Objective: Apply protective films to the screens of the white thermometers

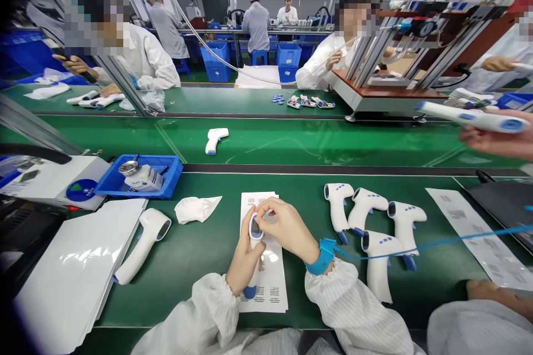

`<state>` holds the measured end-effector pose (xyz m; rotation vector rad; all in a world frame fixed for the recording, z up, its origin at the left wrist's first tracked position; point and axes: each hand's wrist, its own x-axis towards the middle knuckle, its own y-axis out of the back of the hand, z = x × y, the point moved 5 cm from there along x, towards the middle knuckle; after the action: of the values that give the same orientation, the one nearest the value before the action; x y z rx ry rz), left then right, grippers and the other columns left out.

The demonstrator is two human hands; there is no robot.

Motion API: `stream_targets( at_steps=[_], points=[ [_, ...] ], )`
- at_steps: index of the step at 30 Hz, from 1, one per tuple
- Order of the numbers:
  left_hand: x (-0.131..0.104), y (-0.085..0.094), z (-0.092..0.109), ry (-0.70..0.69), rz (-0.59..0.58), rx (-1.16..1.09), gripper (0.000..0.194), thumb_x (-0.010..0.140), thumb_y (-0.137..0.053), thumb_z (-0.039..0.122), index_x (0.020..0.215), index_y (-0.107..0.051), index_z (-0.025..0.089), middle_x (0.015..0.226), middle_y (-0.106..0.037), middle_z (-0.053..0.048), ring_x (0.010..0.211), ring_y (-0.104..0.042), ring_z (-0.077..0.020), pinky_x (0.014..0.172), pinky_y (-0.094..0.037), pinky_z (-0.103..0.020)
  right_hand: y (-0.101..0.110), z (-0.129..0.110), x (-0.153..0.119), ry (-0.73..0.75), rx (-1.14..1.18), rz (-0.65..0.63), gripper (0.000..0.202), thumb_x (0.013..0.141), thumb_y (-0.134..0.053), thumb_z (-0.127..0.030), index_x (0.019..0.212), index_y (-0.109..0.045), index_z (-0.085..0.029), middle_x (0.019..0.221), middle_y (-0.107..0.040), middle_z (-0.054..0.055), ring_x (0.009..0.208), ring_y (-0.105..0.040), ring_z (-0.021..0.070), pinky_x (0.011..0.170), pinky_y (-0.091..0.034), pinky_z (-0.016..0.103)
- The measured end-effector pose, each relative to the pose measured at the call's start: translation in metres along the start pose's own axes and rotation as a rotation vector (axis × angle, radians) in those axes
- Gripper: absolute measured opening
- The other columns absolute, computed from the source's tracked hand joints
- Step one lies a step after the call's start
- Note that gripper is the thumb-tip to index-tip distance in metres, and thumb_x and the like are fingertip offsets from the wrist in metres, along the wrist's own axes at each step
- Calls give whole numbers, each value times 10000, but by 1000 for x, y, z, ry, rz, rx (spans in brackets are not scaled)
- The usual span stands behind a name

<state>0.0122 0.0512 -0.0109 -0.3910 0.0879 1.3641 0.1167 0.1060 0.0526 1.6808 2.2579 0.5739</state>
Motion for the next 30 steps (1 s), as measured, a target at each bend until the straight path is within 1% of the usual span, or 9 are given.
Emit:
stream_targets(
  at_steps=[2, 9, 17, 21, 23, 26, 28, 30],
  points=[
    [0, 0, 0, -3, -15, -7, 822, 771, -431, 73, 1479, -148, 379, 1554, -247, -64, 441, -439, -12, 364, -368, -193, 1, -2, 1, -2, -11, -8, 83, 772, -567, -161, 709, -574, -214, 900, -662, 9, 863, -608, 174, 790, -459, 300],
    [-1, 0, -1, -44, -30, -8, 808, 780, -404, 71, 1462, -167, 433, 1571, -206, -22, 426, -439, 0, 365, -357, -198, 1, -6, 4, 17, -23, -29, 104, 772, -562, -131, 711, -570, -215, 871, -655, -8, 838, -605, 161, 792, -454, 299],
    [-1, 0, -2, -45, -24, -24, 822, 764, -401, 69, 1457, -174, 447, 1522, -298, -33, 417, -414, -6, 387, -367, -213, 0, -4, 5, 25, -9, -21, 98, 777, -566, -139, 715, -567, -214, 876, -659, -5, 840, -609, 163, 791, -457, 302],
    [-1, 1, -1, -35, -24, -37, 829, 755, -414, 82, 1473, -166, 416, 1448, -405, -61, 424, -403, -24, 406, -376, -224, -1, -5, 5, 31, -6, -18, 98, 775, -567, -139, 711, -564, -213, 890, -662, 2, 853, -610, 169, 796, -460, 306],
    [-2, 2, -1, -22, -19, -48, 824, 759, -442, 114, 1487, -165, 383, 1386, -469, -81, 433, -410, -42, 416, -385, -233, -1, -6, 5, 28, -6, -15, 96, 774, -569, -141, 711, -565, -213, 890, -663, 5, 856, -610, 172, 798, -462, 309],
    [-2, 3, -1, -4, -10, -70, 776, 806, -476, 214, 1504, -160, 335, 1281, -541, -108, 452, -438, -72, 433, -402, -252, -1, -6, 5, 26, -3, -15, 96, 774, -569, -143, 711, -565, -214, 892, -663, 7, 861, -611, 173, 803, -464, 312],
    [-2, 3, -2, 8, -4, -93, 717, 857, -461, 282, 1505, -159, 334, 1240, -556, -108, 449, -427, -68, 432, -397, -249, -1, -5, 5, 28, 1, -13, 98, 777, -566, -144, 709, -565, -215, 897, -663, 8, 868, -611, 174, 808, -464, 313],
    [-2, 3, -4, 27, -1, -111, 658, 899, -424, 316, 1500, -158, 355, 1221, -558, -95, 435, -394, -51, 416, -378, -231, -1, -5, 5, 31, 6, -11, 99, 777, -565, -144, 709, -568, -215, 897, -664, 8, 869, -612, 175, 809, -464, 314]
  ],
)
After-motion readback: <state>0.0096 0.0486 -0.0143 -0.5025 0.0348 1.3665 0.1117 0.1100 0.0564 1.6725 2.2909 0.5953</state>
